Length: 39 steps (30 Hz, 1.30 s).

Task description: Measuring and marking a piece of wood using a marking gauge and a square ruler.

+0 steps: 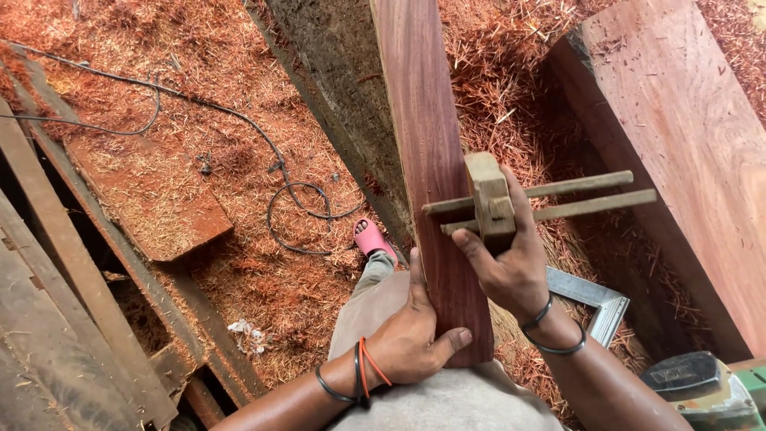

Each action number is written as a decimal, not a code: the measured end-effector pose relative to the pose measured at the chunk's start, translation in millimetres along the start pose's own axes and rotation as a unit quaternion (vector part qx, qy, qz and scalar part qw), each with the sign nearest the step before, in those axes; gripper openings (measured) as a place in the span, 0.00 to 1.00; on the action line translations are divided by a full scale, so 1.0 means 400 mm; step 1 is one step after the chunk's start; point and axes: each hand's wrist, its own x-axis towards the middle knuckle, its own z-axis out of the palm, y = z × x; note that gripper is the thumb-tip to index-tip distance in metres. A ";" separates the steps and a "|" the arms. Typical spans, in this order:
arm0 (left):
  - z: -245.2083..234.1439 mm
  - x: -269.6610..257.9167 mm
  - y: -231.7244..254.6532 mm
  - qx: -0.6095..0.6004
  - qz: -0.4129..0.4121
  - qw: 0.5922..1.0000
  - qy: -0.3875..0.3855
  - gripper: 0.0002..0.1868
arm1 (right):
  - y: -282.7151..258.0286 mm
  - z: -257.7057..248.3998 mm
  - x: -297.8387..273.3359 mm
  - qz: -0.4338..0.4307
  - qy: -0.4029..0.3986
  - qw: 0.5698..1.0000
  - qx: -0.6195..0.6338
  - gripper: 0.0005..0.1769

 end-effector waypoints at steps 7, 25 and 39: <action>-0.016 0.019 0.009 -0.017 0.025 0.998 0.058 0.66 | 0.040 -0.034 0.082 -0.038 0.073 0.986 0.143 0.46; -0.335 0.291 -0.119 -0.237 0.068 0.878 0.409 0.35 | 0.216 -0.237 -0.148 0.219 0.033 0.838 -0.498 0.49; -0.193 0.164 -0.295 -0.275 -0.026 0.902 0.333 0.29 | 0.240 -0.369 -0.284 0.221 -0.225 0.775 -0.548 0.40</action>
